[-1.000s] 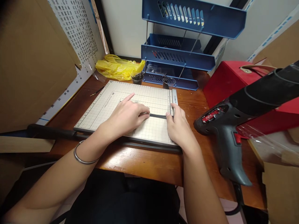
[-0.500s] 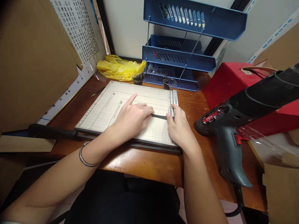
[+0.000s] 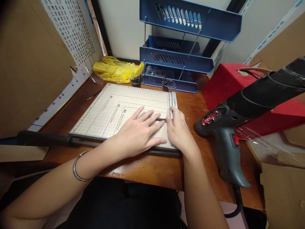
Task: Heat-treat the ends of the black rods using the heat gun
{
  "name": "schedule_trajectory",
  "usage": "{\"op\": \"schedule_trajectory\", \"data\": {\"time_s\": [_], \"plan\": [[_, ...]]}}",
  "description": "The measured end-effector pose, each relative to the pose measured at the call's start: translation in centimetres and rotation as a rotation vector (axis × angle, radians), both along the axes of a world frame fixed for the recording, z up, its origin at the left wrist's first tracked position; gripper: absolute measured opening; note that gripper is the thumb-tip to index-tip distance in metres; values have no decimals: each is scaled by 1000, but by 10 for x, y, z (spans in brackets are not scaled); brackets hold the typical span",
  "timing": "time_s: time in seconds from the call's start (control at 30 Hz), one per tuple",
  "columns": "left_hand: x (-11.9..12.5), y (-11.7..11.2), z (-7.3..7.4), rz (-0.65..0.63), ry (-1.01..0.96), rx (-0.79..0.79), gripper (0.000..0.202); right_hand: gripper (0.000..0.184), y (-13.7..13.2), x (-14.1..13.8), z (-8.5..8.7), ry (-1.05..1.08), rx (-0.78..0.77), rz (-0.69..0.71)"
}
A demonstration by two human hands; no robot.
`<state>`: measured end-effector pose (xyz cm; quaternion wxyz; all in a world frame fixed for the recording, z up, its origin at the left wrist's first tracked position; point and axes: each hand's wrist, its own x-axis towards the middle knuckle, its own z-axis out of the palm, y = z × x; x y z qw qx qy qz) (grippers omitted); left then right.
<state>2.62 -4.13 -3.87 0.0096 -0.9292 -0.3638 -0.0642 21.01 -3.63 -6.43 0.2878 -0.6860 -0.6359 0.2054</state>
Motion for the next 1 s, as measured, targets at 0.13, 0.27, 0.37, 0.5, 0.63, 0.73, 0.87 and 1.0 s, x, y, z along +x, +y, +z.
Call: {"op": "schedule_trajectory", "data": {"time_s": [0.13, 0.27, 0.37, 0.5, 0.63, 0.73, 0.87, 1.0], "plan": [[-1, 2, 0, -11, -20, 15, 69, 66, 2, 3, 0, 79, -28, -32], [-2, 3, -1, -31, -55, 1, 69, 71, 5, 7, -2, 161, -16, -127], [-2, 3, -2, -45, -83, -23, 68, 71, 7, 8, -3, 169, 7, -159], [-2, 3, -2, -45, -91, -43, 68, 67, 7, 9, -5, 178, 22, -153], [-3, 4, -2, -44, -80, -38, 69, 61, 6, 9, -6, 178, -25, -72], [-3, 3, -2, -49, -82, -36, 70, 65, 5, 7, -4, 170, -51, -46], [-6, 3, 5, -44, -135, -43, 64, 68, 3, 3, -1, 148, -57, -62], [-17, 12, 18, 75, -251, 2, 28, 67, 1, 1, 2, 105, -49, -60]]}}
